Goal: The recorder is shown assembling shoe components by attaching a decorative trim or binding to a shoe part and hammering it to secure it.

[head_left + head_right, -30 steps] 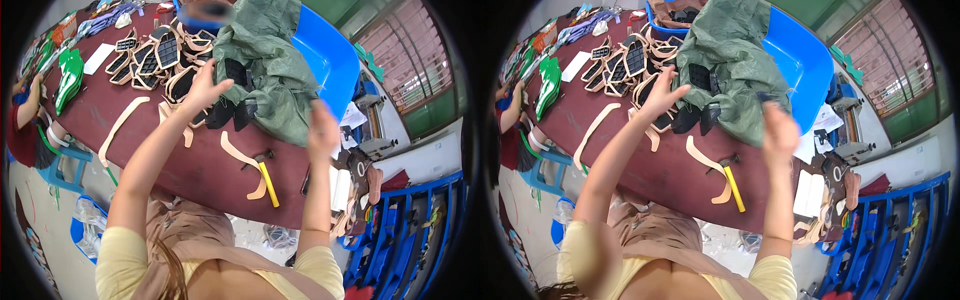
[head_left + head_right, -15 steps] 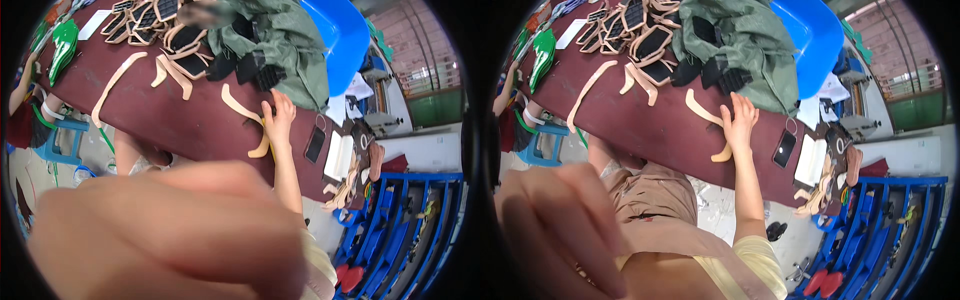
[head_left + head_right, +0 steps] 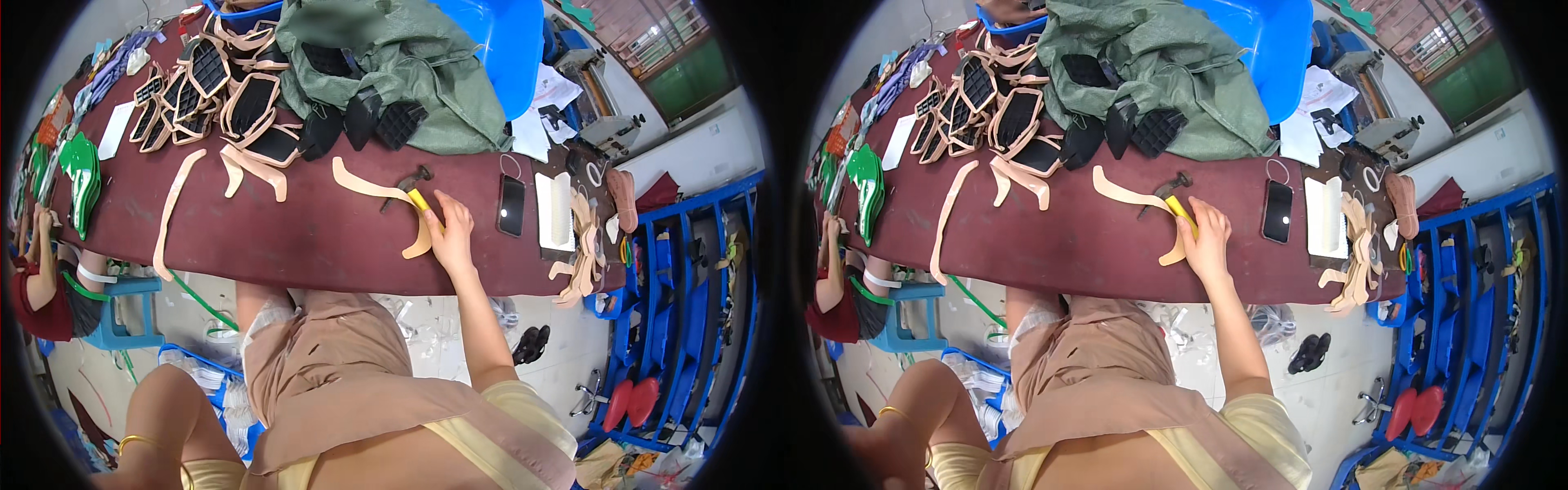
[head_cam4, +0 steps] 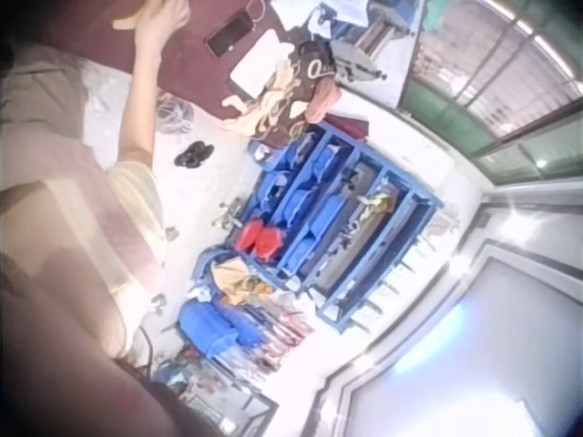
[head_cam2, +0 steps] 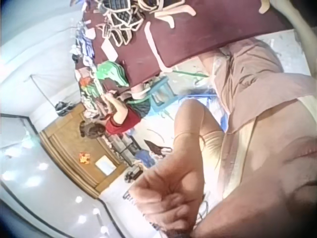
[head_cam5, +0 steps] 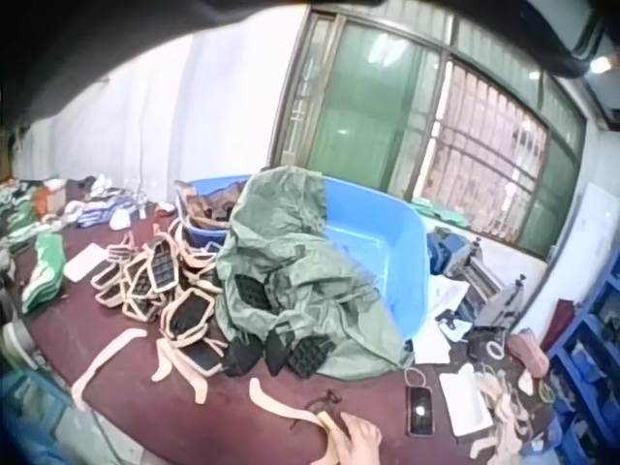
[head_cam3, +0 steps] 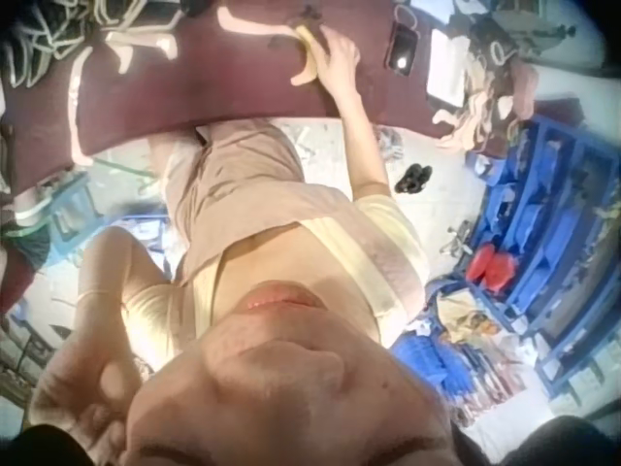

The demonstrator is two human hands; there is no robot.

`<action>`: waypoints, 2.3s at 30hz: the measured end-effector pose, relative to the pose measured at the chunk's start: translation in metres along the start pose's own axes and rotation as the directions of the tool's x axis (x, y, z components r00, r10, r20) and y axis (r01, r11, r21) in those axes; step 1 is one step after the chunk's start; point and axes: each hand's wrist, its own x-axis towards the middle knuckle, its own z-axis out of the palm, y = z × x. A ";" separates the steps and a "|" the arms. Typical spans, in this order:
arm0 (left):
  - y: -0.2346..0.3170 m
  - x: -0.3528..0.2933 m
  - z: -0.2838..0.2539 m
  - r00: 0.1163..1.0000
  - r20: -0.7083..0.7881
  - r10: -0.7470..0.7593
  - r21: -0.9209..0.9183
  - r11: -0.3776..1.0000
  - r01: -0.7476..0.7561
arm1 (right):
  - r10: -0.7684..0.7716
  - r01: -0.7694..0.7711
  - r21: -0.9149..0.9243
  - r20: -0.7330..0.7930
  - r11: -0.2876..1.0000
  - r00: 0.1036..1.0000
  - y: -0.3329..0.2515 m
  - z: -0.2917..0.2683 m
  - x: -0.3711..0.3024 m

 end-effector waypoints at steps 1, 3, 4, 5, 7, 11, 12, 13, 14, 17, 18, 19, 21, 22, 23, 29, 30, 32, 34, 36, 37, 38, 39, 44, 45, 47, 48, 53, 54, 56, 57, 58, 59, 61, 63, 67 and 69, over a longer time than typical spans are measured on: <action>0.000 0.000 -0.002 1.000 -0.004 -0.011 0.011 1.000 0.011 | -0.016 0.016 0.002 -0.001 1.000 1.000 -0.002 -0.002 0.000; 0.001 0.000 -0.007 0.999 -0.015 -0.032 0.036 0.999 0.032 | -0.022 0.022 0.011 -0.010 1.000 1.000 -0.008 -0.001 0.000; 0.001 -0.001 -0.010 0.999 -0.022 -0.042 0.047 0.998 0.043 | -0.020 0.020 0.017 -0.010 1.000 1.000 -0.012 0.000 0.002; 0.002 -0.002 -0.013 0.998 -0.028 -0.053 0.055 0.997 0.054 | -0.019 0.020 0.022 -0.016 1.000 1.000 -0.015 0.000 0.004; 0.002 -0.004 -0.019 0.996 -0.042 -0.073 0.070 0.995 0.076 | -0.016 0.017 0.029 -0.019 0.999 1.000 -0.020 -0.001 0.007; -0.001 -0.005 -0.027 0.993 -0.069 -0.100 0.089 0.990 0.106 | -0.019 0.020 0.036 -0.036 0.999 0.999 -0.022 0.002 0.018; -0.003 -0.006 -0.029 0.991 -0.072 -0.110 0.087 0.989 0.116 | -0.039 0.041 0.037 -0.047 0.998 0.998 -0.024 0.004 0.020; -0.004 -0.007 -0.031 0.990 -0.075 -0.119 0.083 0.989 0.125 | -0.031 0.033 0.028 -0.045 0.999 0.998 -0.026 0.005 0.021; -0.007 -0.007 -0.031 0.989 -0.082 -0.126 0.078 0.988 0.132 | -0.053 0.055 0.035 -0.040 0.998 0.998 -0.029 0.007 0.025; -0.015 -0.010 -0.031 0.983 -0.113 -0.146 0.061 0.986 0.154 | -0.093 0.095 0.051 -0.036 0.994 0.995 -0.039 0.011 0.034; -0.018 -0.011 -0.030 0.980 -0.128 -0.154 0.057 0.985 0.162 | -0.114 0.117 0.073 -0.044 0.990 0.993 -0.043 0.012 0.038; -0.020 -0.012 -0.028 0.976 -0.144 -0.160 0.054 0.984 0.169 | -0.124 0.128 0.071 -0.052 0.989 0.991 -0.048 0.010 0.044; -0.024 -0.014 -0.025 0.969 -0.178 -0.169 0.053 0.982 0.181 | -0.127 0.131 0.077 -0.049 0.988 0.991 -0.040 0.003 0.036; -0.028 -0.012 -0.027 0.968 -0.195 -0.157 0.069 0.983 0.173 | -0.135 0.141 0.092 -0.070 0.986 0.988 -0.038 0.003 0.038; -0.033 -0.011 -0.028 0.967 -0.208 -0.145 0.076 0.984 0.164 | -0.140 0.143 0.064 -0.050 0.988 0.989 -0.038 0.002 0.037; -0.063 -0.012 -0.033 0.935 -0.330 -0.129 0.109 0.979 0.173 | -0.032 0.032 0.003 0.045 0.999 0.998 -0.022 -0.008 0.018; -0.069 -0.014 -0.031 0.926 -0.353 -0.137 0.106 0.977 0.186 | -0.040 0.040 0.003 0.059 0.999 0.997 -0.018 -0.008 0.013; -0.080 -0.017 -0.026 0.909 -0.386 -0.154 0.096 0.974 0.205 | -0.043 0.043 -0.001 0.028 0.999 0.999 -0.008 -0.010 0.007; -0.092 -0.009 -0.019 0.904 -0.397 -0.159 0.080 0.975 0.207 | -0.118 0.119 -0.002 0.047 0.993 0.992 -0.008 0.004 0.010; -0.097 -0.003 -0.013 0.902 -0.393 -0.176 0.070 0.973 0.221 | -0.165 0.167 -0.068 0.034 0.984 0.986 -0.026 0.024 0.017; -0.098 -0.002 -0.010 0.901 -0.390 -0.191 0.068 0.970 0.235 | -0.151 0.153 -0.073 0.034 0.985 0.988 -0.019 0.024 0.023; -0.096 -0.007 -0.010 0.895 -0.393 -0.212 0.073 0.963 0.260 | -0.144 0.146 -0.114 0.020 0.983 0.989 -0.013 0.028 0.025; -0.094 -0.012 -0.009 0.886 -0.400 -0.234 0.080 0.954 0.288 | -0.139 0.139 -0.151 0.008 0.979 0.990 -0.010 0.029 0.024; -0.104 -0.024 -0.018 0.810 -0.527 -0.258 0.133 0.916 0.378 | 0.133 -0.177 0.232 0.193 0.957 0.972 -0.058 0.005 0.032; -0.093 -0.026 -0.012 0.804 -0.540 -0.249 0.142 0.915 0.379 | 0.008 -0.034 0.175 0.144 0.984 0.989 -0.079 -0.012 0.026; -0.180 -0.032 0.002 0.660 -0.167 -0.732 -0.693 0.564 0.450 | -0.142 0.106 0.194 0.177 0.975 0.974 -0.113 -0.018 0.009; -0.190 -0.013 0.008 0.568 -0.005 -0.823 -0.911 0.238 0.337 | -0.139 0.088 0.227 0.222 0.970 0.965 -0.120 -0.020 -0.006; -0.213 0.026 -0.061 0.760 -0.325 -0.562 -0.813 0.576 0.079 | 0.036 -0.267 0.576 0.379 0.773 0.924 -0.118 -0.003 -0.074; -0.205 0.029 -0.064 0.785 -0.310 -0.537 -0.704 0.684 0.190 | 0.185 -0.567 0.587 0.582 0.578 0.791 -0.115 -0.004 -0.075; -0.192 0.029 -0.048 0.814 -0.099 -0.572 -0.693 0.627 0.356 | 0.029 -0.470 0.856 0.475 0.217 0.879 -0.103 0.007 -0.048; -0.192 0.030 -0.038 0.872 -0.007 -0.490 -0.678 0.643 0.356 | -0.072 -0.445 0.870 0.468 0.211 0.881 -0.099 0.007 -0.032; -0.191 0.033 -0.026 0.885 -0.023 -0.465 -0.557 0.741 0.375 | -0.198 -0.526 0.812 0.576 0.253 0.793 -0.087 0.010 -0.026; -0.199 0.035 -0.030 0.904 -0.111 -0.413 -0.384 0.857 0.344 | -0.194 -0.708 0.676 0.737 0.207 0.647 -0.095 0.001 -0.013; -0.207 0.063 -0.064 0.884 -0.419 -0.208 0.174 0.937 0.303 | -0.202 -0.846 0.507 0.857 0.165 0.474 -0.107 -0.008 -0.002; -0.242 0.080 -0.134 0.746 -0.570 0.344 0.797 0.450 0.402 | -0.115 -0.810 0.570 0.821 0.135 0.559 -0.124 -0.004 -0.008; -0.261 0.081 -0.152 0.758 -0.631 0.165 0.769 0.004 0.639 | -0.135 -0.298 0.677 0.509 0.673 0.850 -0.135 0.020 0.043; -0.268 0.091 -0.136 0.786 -0.608 0.107 0.793 0.030 0.609 | -0.343 0.257 0.434 0.134 0.864 0.930 -0.118 0.067 0.104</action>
